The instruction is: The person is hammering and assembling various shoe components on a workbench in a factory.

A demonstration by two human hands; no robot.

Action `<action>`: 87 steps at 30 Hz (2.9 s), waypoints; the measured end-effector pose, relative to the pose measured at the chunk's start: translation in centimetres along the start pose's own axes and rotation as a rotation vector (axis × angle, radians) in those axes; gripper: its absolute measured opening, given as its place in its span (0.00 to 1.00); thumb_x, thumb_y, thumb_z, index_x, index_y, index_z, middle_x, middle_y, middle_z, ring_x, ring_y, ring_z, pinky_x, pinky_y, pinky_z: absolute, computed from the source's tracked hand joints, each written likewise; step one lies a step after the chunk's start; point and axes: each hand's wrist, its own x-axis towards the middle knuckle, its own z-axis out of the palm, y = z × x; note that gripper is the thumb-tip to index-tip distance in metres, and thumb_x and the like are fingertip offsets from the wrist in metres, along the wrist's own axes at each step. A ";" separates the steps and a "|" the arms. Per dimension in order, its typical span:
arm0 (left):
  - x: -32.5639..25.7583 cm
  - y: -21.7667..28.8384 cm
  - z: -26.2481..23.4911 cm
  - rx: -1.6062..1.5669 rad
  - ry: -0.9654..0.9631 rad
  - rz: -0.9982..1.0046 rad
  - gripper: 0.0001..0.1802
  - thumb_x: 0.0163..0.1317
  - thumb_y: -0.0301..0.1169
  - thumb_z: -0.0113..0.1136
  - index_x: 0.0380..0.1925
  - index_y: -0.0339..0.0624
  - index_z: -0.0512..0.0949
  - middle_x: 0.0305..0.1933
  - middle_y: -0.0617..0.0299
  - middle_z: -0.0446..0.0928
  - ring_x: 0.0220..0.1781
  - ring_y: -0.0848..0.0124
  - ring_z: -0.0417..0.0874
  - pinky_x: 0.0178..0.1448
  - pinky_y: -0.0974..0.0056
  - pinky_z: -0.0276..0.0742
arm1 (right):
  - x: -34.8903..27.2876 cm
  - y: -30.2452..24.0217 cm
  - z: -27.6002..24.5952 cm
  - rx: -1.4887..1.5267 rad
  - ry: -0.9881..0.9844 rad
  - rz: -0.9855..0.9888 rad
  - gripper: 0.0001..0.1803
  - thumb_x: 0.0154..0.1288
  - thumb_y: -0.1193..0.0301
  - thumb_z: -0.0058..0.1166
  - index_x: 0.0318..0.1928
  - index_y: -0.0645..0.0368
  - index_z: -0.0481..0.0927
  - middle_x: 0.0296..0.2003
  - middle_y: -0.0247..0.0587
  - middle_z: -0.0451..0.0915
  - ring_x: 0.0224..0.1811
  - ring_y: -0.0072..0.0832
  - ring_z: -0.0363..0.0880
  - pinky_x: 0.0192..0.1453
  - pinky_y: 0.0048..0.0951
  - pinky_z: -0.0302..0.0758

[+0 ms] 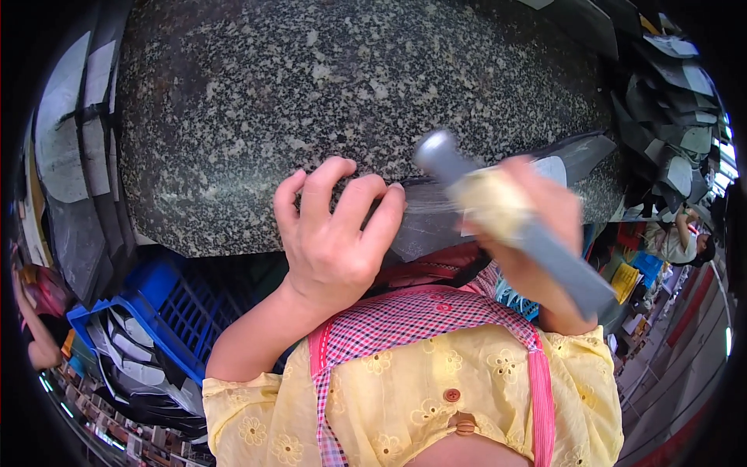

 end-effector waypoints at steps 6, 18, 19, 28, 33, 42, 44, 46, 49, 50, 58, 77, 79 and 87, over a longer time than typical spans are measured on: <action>-0.6 0.6 0.6 0.130 0.074 0.036 0.08 0.48 0.31 0.60 0.31 0.47 0.81 0.38 0.68 0.76 0.47 0.65 0.77 0.57 0.51 0.63 | 1.0 0.1 -0.2 0.050 0.042 -0.043 0.18 0.50 0.63 0.70 0.34 0.56 0.74 0.21 0.44 0.77 0.25 0.43 0.81 0.27 0.36 0.73; -0.9 -0.6 0.3 -0.080 0.053 -0.047 0.14 0.38 0.34 0.74 0.25 0.50 0.78 0.37 0.70 0.76 0.49 0.61 0.75 0.50 0.56 0.66 | 2.0 -0.6 -2.3 -0.105 0.091 -0.169 0.14 0.52 0.67 0.69 0.32 0.56 0.75 0.23 0.40 0.79 0.25 0.35 0.82 0.28 0.31 0.75; -0.9 -0.6 0.2 -0.067 0.026 -0.048 0.14 0.38 0.34 0.74 0.24 0.50 0.77 0.37 0.70 0.76 0.49 0.62 0.75 0.50 0.55 0.66 | 1.1 -1.1 -1.4 0.027 0.190 -0.089 0.15 0.52 0.69 0.69 0.33 0.57 0.75 0.24 0.40 0.80 0.27 0.33 0.84 0.31 0.29 0.77; 5.4 4.2 0.7 -0.163 -0.228 0.031 0.27 0.43 0.28 0.70 0.48 0.47 0.77 0.38 0.56 0.77 0.45 0.57 0.80 0.44 0.56 0.76 | -2.2 5.2 -1.9 0.297 0.349 -0.128 0.15 0.64 0.74 0.59 0.50 0.62 0.75 0.38 0.42 0.83 0.38 0.28 0.84 0.41 0.28 0.79; 10.0 2.7 -0.9 -0.274 -0.460 0.306 0.30 0.56 0.24 0.55 0.60 0.61 0.68 0.34 0.51 0.73 0.42 0.53 0.81 0.41 0.55 0.80 | -8.5 9.4 -4.3 0.521 0.530 0.066 0.19 0.66 0.62 0.59 0.45 0.64 0.72 0.24 0.28 0.71 0.22 0.13 0.68 0.26 0.19 0.63; -6.3 -32.5 -22.7 0.179 -0.219 -0.783 0.33 0.59 0.28 0.60 0.67 0.42 0.66 0.59 0.47 0.76 0.57 0.67 0.78 0.61 0.64 0.71 | -5.4 7.7 -2.9 0.584 0.364 0.016 0.08 0.58 0.75 0.62 0.37 0.62 0.77 0.28 0.31 0.74 0.28 0.17 0.70 0.34 0.21 0.68; -5.9 -33.0 -21.7 0.205 0.089 -0.763 0.41 0.53 0.24 0.62 0.69 0.46 0.62 0.61 0.42 0.74 0.60 0.56 0.78 0.61 0.60 0.72 | -3.9 6.6 -3.8 0.483 0.283 -0.089 0.10 0.57 0.73 0.64 0.36 0.61 0.77 0.26 0.36 0.75 0.26 0.23 0.73 0.33 0.25 0.70; -0.6 -29.6 -21.7 0.639 -0.038 -0.795 0.31 0.57 0.26 0.52 0.65 0.48 0.68 0.50 0.44 0.78 0.53 0.47 0.79 0.58 0.51 0.74 | -2.9 5.8 -4.5 0.427 0.250 -0.056 0.11 0.58 0.69 0.66 0.35 0.59 0.77 0.26 0.38 0.76 0.25 0.28 0.75 0.32 0.28 0.72; 7.5 -19.5 -19.8 0.926 0.086 -0.543 0.22 0.58 0.25 0.52 0.54 0.48 0.79 0.43 0.48 0.78 0.47 0.51 0.80 0.51 0.47 0.75 | -1.8 6.2 -4.6 0.394 0.266 -0.030 0.11 0.58 0.69 0.65 0.36 0.58 0.77 0.27 0.38 0.77 0.26 0.28 0.76 0.33 0.28 0.72; 11.6 -15.7 -16.9 0.756 0.181 -0.351 0.21 0.57 0.27 0.56 0.52 0.46 0.79 0.43 0.49 0.80 0.47 0.52 0.80 0.53 0.50 0.74 | -1.2 7.3 -3.9 0.443 0.290 -0.030 0.11 0.59 0.69 0.65 0.36 0.58 0.76 0.27 0.38 0.76 0.27 0.27 0.75 0.33 0.28 0.72; 23.9 -2.3 1.9 0.337 0.179 0.275 0.20 0.54 0.36 0.67 0.47 0.45 0.78 0.48 0.56 0.77 0.53 0.58 0.75 0.56 0.56 0.70 | 5.9 11.4 -7.0 0.420 0.579 -0.048 0.08 0.64 0.72 0.59 0.41 0.60 0.76 0.29 0.41 0.76 0.29 0.26 0.73 0.38 0.28 0.72; 8.1 3.1 -4.1 -0.745 -0.820 -0.097 0.07 0.59 0.30 0.58 0.35 0.39 0.78 0.33 0.53 0.80 0.33 0.56 0.83 0.39 0.58 0.79 | 11.6 9.1 -10.1 0.116 0.192 -0.096 0.16 0.65 0.56 0.54 0.48 0.49 0.82 0.36 0.44 0.84 0.41 0.41 0.82 0.46 0.38 0.76; 6.6 -0.3 -4.0 -0.546 -0.800 -0.319 0.07 0.60 0.30 0.59 0.34 0.37 0.79 0.28 0.49 0.79 0.31 0.53 0.83 0.37 0.58 0.78 | 6.8 8.3 -9.7 0.285 0.105 -0.148 0.13 0.66 0.61 0.55 0.44 0.55 0.80 0.29 0.41 0.80 0.29 0.34 0.78 0.35 0.32 0.74; 5.0 -1.9 -6.8 -0.185 -0.796 -0.284 0.10 0.57 0.31 0.63 0.37 0.39 0.80 0.30 0.50 0.79 0.35 0.53 0.81 0.39 0.56 0.76 | -5.4 9.3 -7.6 0.053 -0.272 -0.096 0.12 0.52 0.67 0.61 0.34 0.56 0.73 0.24 0.42 0.76 0.28 0.46 0.78 0.29 0.40 0.72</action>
